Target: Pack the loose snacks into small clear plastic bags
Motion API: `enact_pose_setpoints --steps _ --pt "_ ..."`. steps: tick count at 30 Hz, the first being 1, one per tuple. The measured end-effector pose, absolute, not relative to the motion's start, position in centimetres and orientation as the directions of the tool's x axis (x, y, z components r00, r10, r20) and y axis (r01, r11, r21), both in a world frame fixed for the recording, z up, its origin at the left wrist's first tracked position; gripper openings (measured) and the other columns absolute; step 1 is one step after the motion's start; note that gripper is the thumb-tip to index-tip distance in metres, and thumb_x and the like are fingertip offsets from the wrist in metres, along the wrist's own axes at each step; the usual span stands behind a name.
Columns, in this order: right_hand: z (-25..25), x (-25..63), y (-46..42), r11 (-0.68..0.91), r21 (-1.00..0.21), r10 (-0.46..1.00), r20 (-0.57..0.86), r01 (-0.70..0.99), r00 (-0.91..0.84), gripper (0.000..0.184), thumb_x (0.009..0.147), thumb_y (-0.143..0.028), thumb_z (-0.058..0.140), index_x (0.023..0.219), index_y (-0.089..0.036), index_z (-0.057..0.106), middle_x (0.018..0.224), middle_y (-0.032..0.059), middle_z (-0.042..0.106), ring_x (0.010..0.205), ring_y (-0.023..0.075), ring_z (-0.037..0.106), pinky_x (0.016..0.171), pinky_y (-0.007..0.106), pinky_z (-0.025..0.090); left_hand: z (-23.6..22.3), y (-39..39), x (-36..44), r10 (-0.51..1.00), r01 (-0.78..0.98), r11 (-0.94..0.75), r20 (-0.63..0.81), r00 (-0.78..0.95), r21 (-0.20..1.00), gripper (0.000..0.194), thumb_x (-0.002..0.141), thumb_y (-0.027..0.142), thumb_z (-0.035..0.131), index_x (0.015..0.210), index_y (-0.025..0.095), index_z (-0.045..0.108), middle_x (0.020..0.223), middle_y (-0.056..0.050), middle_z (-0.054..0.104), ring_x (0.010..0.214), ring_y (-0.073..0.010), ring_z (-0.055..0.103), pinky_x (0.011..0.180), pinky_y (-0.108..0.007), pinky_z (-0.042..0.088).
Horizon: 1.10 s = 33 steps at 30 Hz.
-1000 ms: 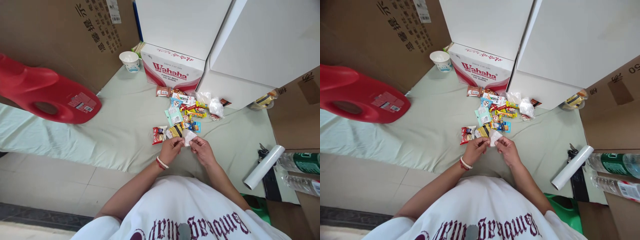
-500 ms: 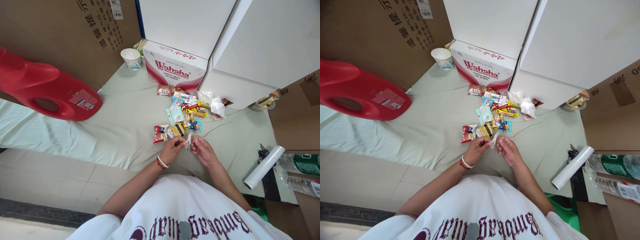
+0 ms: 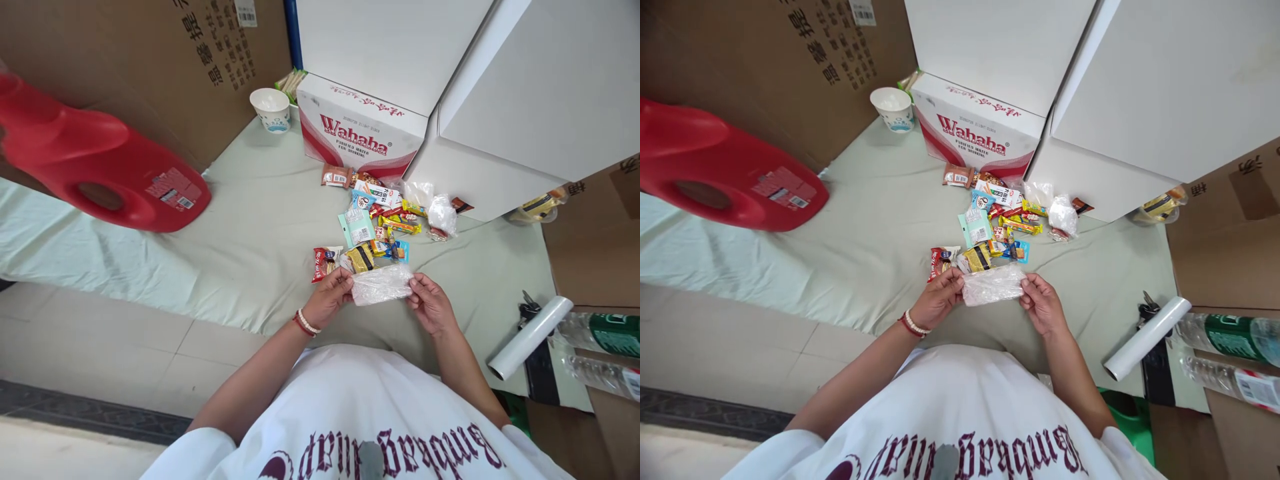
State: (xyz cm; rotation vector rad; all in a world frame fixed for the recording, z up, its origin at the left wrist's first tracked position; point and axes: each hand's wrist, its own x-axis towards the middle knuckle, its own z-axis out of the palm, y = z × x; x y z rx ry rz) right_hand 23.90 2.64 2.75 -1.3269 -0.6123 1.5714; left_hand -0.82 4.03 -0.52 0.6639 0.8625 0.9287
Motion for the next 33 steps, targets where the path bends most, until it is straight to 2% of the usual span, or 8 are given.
enact_pose_setpoints --steps 3,7,11,14,21,24,27,33 --pt "2.9 23.7 2.3 -0.385 -0.861 0.898 -0.433 -0.332 0.081 0.035 0.066 -0.042 0.09 0.083 -0.021 0.067 0.066 -0.0067 0.048 0.051 0.0054 0.034 0.045 0.018 0.03 -0.5 3.5 -0.9 0.95 -0.239 0.295 -0.257 0.176 0.925 0.045 0.075 0.057 0.077 0.086 0.019 0.055 0.086 0.0 0.059 0.075 -0.0121 0.054 0.073 -0.027 0.046" --pt "3.6 22.5 2.1 -0.373 -0.87 0.905 -0.418 -0.322 0.082 0.035 0.066 -0.042 0.09 0.081 -0.021 0.067 0.065 -0.0068 0.047 0.05 0.0049 0.033 0.044 0.018 0.03 0.9 2.7 0.2 0.995 0.065 0.035 -0.041 0.094 0.997 0.042 0.088 0.063 0.059 0.084 0.021 0.056 0.082 -0.002 0.057 0.077 -0.0175 0.053 0.076 -0.033 0.046" --pt "4.8 21.4 2.2 -0.336 -0.897 0.917 -0.382 -0.286 0.119 0.036 0.066 -0.044 0.089 0.08 -0.021 0.065 0.062 -0.0067 0.048 0.05 0.0061 0.036 0.044 0.02 0.03 3.1 1.8 2.2 0.964 0.439 -0.212 0.26 -0.054 0.873 0.056 0.069 0.07 0.076 0.095 0.023 0.06 0.109 -0.012 0.06 0.113 -0.0324 0.053 0.104 -0.051 0.04" --pt "5.6 20.7 2.0 -0.283 -0.934 0.929 -0.323 -0.219 0.179 0.034 0.07 -0.046 0.086 0.082 -0.022 0.065 0.064 -0.006 0.051 0.049 0.0067 0.038 0.044 0.021 0.032 4.0 1.6 3.4 0.922 0.531 -0.267 0.374 -0.102 0.804 0.06 0.062 0.068 0.083 0.098 0.025 0.062 0.116 -0.013 0.059 0.122 -0.0363 0.049 0.112 -0.054 0.032" --pt "6.4 20.5 1.7 -0.286 -0.951 0.952 -0.296 -0.117 0.082 0.032 0.075 -0.047 0.084 0.084 -0.021 0.067 0.063 -0.0047 0.055 0.048 0.0073 0.04 0.044 0.022 0.032 3.1 3.0 3.8 0.991 0.16 -0.134 0.13 0.034 0.978 0.03 0.098 0.049 0.052 0.086 0.023 0.062 0.091 -0.006 0.064 0.094 -0.0225 0.059 0.091 -0.039 0.045" --pt "6.8 21.8 2.2 -0.335 -0.934 0.938 -0.343 -0.122 0.045 0.034 0.071 -0.047 0.086 0.081 -0.021 0.068 0.06 -0.005 0.052 0.047 0.0071 0.037 0.043 0.022 0.029 2.4 3.4 3.5 0.999 -0.121 0.051 -0.049 0.022 0.991 0.029 0.094 0.05 0.057 0.086 0.022 0.059 0.091 -0.004 0.063 0.088 -0.0188 0.059 0.086 -0.035 0.048" --pt "7.0 22.9 2.7 -0.326 -0.935 0.939 -0.337 -0.136 0.063 0.033 0.069 -0.045 0.087 0.08 -0.021 0.067 0.061 -0.0046 0.051 0.049 0.0077 0.036 0.045 0.022 0.029 2.0 3.5 3.6 0.975 -0.367 0.215 -0.217 0.035 0.905 0.037 0.09 0.057 0.061 0.083 0.022 0.05 0.079 0.001 0.056 0.069 -0.0131 0.053 0.069 -0.028 0.047" --pt "5.0 22.9 2.7 -0.215 -0.975 0.966 -0.221 -0.055 0.133 0.027 0.079 -0.046 0.079 0.082 -0.022 0.067 0.069 -0.0034 0.052 0.06 0.0114 0.045 0.056 0.025 0.039 2.2 3.4 4.1 0.956 -0.46 0.197 -0.274 -0.107 0.866 0.044 0.088 0.061 0.064 0.08 0.024 0.041 0.067 0.007 0.039 0.054 -0.0083 0.036 0.048 -0.021 0.032"
